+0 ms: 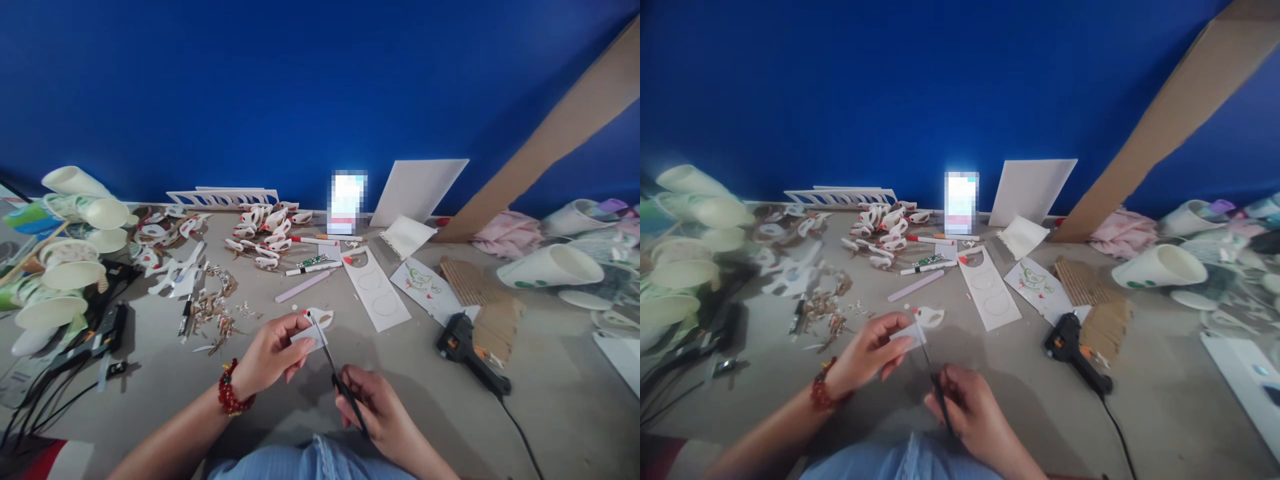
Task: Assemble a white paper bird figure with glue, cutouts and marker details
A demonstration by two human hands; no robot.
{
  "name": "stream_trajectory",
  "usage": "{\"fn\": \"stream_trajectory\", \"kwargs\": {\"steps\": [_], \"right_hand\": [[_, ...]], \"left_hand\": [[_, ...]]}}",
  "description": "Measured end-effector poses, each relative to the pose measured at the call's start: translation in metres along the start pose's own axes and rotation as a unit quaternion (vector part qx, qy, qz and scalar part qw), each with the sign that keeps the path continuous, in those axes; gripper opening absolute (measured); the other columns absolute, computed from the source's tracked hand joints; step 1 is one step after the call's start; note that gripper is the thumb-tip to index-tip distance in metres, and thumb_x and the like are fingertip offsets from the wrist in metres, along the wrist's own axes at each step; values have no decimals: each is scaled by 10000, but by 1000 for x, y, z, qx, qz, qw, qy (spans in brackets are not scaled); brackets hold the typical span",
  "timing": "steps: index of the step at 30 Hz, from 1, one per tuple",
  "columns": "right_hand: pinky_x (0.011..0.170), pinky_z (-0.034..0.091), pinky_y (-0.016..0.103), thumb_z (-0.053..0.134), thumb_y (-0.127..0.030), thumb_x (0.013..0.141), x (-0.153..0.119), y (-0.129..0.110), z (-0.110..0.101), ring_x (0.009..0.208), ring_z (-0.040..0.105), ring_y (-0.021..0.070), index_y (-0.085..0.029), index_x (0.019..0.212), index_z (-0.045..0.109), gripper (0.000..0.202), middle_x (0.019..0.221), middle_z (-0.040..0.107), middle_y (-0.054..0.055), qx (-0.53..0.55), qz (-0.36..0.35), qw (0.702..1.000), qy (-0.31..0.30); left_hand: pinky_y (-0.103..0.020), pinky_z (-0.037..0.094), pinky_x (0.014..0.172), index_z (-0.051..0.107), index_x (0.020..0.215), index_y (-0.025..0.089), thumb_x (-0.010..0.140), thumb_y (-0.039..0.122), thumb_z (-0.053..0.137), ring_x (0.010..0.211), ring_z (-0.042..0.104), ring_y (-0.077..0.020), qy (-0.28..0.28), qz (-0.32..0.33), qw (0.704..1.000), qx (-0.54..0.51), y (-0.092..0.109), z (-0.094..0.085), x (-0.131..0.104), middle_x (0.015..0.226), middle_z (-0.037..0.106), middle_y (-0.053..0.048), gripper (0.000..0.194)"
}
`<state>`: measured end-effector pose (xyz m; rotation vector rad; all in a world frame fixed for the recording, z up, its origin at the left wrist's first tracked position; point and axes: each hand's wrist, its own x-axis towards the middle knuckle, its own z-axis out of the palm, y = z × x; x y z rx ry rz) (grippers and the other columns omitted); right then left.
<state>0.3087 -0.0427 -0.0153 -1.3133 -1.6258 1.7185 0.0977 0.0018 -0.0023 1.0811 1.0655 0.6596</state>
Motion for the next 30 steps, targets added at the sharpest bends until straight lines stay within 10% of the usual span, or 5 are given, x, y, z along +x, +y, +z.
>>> {"fn": "stream_trajectory", "kwargs": {"steps": [30], "right_hand": [[482, 292, 225, 521, -600, 840, -10, 20, 3, 484, 382, 106, -227, 610, 358, 468, 504, 447, -40, -72, 2, 996, 54]], "left_hand": [[-136, 299, 374, 532, 845, 152, 875, 413, 577, 369, 400, -32, -42, -20, 999, 3, -10, 19, -1, 551, 513, 59, 267]]}}
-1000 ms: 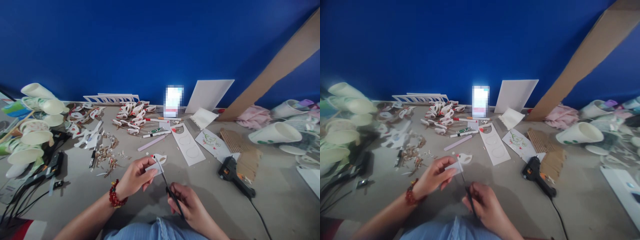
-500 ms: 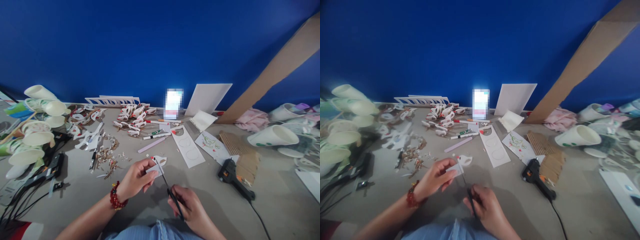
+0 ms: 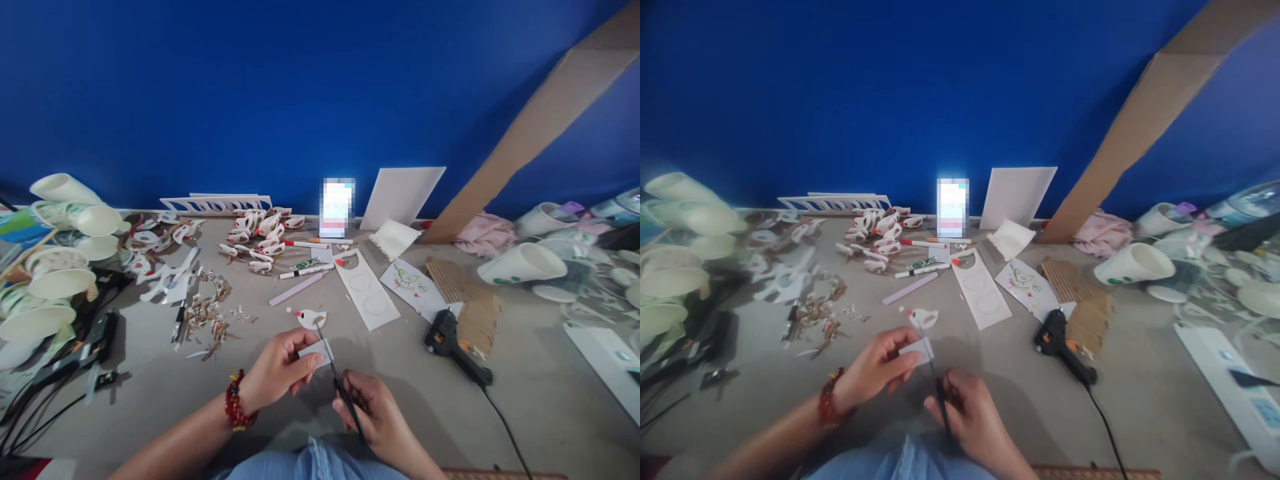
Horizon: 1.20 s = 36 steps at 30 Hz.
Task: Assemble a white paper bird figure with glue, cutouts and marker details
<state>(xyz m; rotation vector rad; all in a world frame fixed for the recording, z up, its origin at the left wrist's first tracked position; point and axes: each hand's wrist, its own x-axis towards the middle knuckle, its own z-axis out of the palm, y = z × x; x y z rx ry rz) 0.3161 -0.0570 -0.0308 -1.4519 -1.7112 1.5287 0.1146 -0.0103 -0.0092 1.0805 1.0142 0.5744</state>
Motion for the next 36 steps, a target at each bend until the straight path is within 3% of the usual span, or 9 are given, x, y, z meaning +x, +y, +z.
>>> {"fn": "stream_trajectory", "kwargs": {"steps": [17, 24, 30, 36], "right_hand": [[511, 279, 255, 439, -561, 845, -31, 24, -6, 502, 355, 132, -240, 576, 284, 447, 508, 383, -34, -107, 71, 991, 41], [503, 317, 248, 412, -726, 820, -36, 31, -5, 503, 451, 130, -230, 640, 375, 530, 535, 503, -4, 50, 62, 997, 7], [485, 292, 238, 433, -830, 740, -33, 20, -6, 508, 428, 114, -212, 628, 399, 629, 550, 475, -10, 77, 53, 995, -31], [462, 281, 227, 463, -808, 748, -24, 11, -4, 491, 437, 108, -210, 631, 401, 613, 530, 463, -23, 83, 58, 994, -42]], "left_hand": [[-145, 261, 370, 531, 860, 153, 856, 449, 584, 368, 370, -30, -32, -26, 999, -20, -30, 30, 16, 551, 517, 64, 301], [-144, 284, 391, 531, 794, 158, 834, 471, 604, 390, 372, -27, 25, -20, 998, -52, -26, 28, 11, 567, 503, 65, 324], [-148, 275, 390, 553, 794, 158, 841, 444, 604, 372, 365, -29, 17, -21, 999, -36, -20, 25, 8, 532, 493, 69, 294], [-148, 263, 378, 546, 763, 156, 842, 437, 606, 363, 361, -27, 26, -15, 999, -22, -15, 21, 5, 527, 499, 65, 298]]}}
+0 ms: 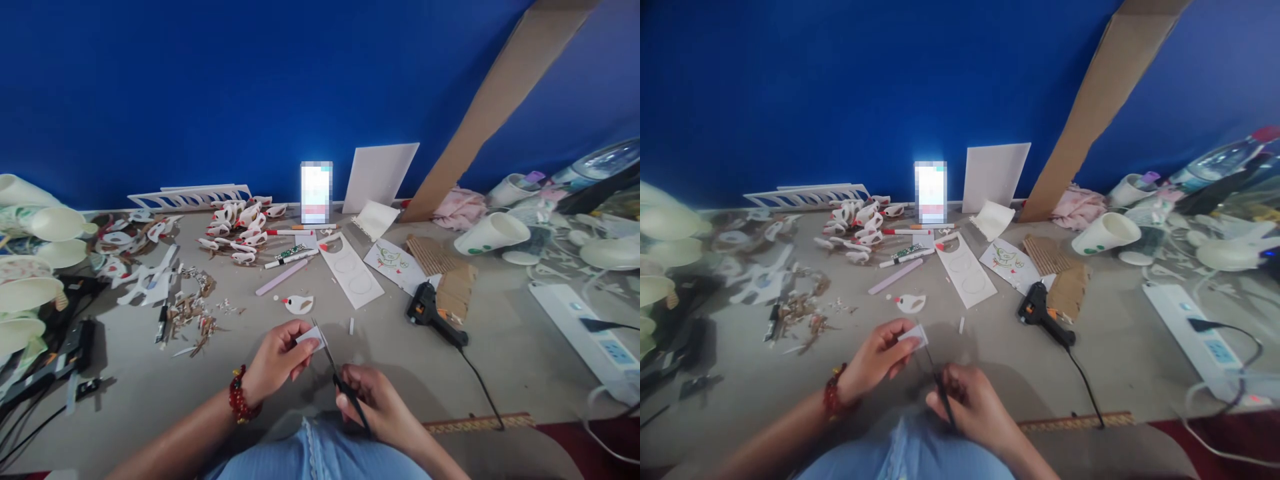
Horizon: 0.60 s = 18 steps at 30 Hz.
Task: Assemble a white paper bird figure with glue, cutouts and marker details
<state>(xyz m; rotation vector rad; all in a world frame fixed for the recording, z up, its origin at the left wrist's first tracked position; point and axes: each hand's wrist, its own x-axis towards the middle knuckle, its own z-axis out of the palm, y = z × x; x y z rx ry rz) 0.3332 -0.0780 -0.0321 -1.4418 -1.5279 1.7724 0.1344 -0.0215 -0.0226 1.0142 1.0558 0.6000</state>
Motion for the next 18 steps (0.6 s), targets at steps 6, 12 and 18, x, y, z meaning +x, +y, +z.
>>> {"fn": "stream_trajectory", "kwargs": {"steps": [6, 12, 18], "right_hand": [[462, 276, 225, 541, -713, 772, 4, -8, -1, 486, 423, 104, -214, 623, 390, 543, 523, 459, -30, -21, 1, 1000, -7], [466, 283, 227, 546, -632, 807, 6, -16, -1, 487, 409, 104, -219, 617, 387, 481, 523, 469, -31, -50, -8, 999, -1], [467, 298, 219, 546, -582, 824, 8, -18, 0, 489, 407, 105, -221, 602, 384, 453, 516, 475, -32, -69, -2, 998, -1]], "left_hand": [[-146, 263, 375, 551, 776, 154, 842, 433, 607, 359, 359, -22, 10, 1, 1000, 7, 5, -6, -2, 538, 509, 63, 292], [-147, 274, 372, 545, 764, 154, 838, 457, 608, 351, 364, -23, 13, 3, 1000, 4, 6, -9, -2, 531, 508, 63, 318], [-145, 283, 373, 541, 762, 156, 831, 475, 609, 366, 379, -26, 15, 9, 1000, -6, 5, -11, -1, 544, 502, 62, 333]]}}
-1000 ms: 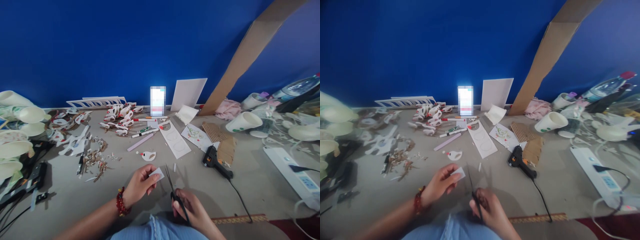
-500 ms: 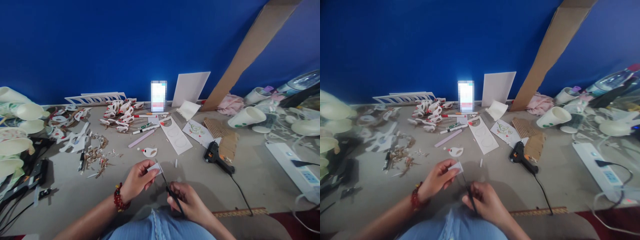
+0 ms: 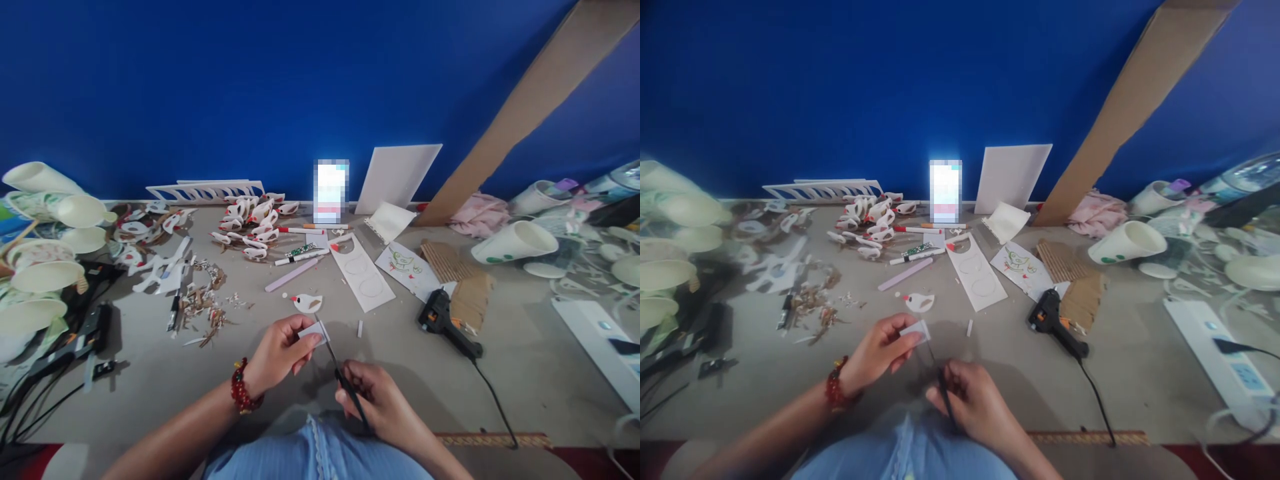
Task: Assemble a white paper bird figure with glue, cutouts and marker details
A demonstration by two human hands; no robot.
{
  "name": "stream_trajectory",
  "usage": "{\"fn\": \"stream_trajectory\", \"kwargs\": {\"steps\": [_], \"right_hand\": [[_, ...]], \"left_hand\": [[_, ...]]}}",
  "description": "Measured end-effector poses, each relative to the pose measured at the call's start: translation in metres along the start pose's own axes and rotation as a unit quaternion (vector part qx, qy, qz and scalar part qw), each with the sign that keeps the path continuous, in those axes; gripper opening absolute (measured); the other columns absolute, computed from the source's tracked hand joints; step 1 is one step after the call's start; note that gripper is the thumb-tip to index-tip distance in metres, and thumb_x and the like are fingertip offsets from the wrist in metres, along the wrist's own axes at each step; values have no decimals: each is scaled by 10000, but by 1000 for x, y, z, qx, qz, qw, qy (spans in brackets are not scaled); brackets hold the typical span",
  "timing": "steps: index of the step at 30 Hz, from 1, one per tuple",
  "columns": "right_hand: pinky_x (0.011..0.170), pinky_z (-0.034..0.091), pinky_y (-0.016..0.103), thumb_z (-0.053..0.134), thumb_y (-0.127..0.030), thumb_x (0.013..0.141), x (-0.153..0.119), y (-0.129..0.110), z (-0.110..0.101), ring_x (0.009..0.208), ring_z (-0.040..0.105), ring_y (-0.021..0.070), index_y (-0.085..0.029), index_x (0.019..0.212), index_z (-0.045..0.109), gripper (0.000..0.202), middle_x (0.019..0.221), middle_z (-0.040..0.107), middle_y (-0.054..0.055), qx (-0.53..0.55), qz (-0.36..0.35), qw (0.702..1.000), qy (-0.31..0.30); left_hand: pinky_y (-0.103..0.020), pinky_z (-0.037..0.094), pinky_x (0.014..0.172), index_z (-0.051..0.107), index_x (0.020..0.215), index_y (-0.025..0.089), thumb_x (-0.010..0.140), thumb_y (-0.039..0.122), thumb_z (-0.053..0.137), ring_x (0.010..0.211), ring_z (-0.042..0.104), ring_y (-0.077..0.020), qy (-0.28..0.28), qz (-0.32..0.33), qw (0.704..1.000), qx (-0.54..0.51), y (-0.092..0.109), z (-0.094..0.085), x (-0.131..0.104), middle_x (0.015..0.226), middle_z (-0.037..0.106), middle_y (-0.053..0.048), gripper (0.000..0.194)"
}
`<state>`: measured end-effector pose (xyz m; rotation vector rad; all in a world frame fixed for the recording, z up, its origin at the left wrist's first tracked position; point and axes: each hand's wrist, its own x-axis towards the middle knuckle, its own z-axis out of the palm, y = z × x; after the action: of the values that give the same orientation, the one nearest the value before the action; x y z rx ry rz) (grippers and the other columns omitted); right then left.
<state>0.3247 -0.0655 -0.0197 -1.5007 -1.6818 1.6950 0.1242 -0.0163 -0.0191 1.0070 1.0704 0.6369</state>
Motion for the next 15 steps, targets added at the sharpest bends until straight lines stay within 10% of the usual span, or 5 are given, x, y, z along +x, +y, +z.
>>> {"fn": "stream_trajectory", "kwargs": {"steps": [15], "right_hand": [[470, 302, 217, 533, -631, 820, 2, 4, 3, 493, 409, 103, -220, 613, 384, 484, 524, 472, -31, 6, -7, 1000, 1]], "left_hand": [[-143, 285, 381, 569, 813, 147, 848, 451, 598, 374, 388, -28, -2, 1, 1000, 8, -2, -2, 0, 553, 512, 56, 308]]}}
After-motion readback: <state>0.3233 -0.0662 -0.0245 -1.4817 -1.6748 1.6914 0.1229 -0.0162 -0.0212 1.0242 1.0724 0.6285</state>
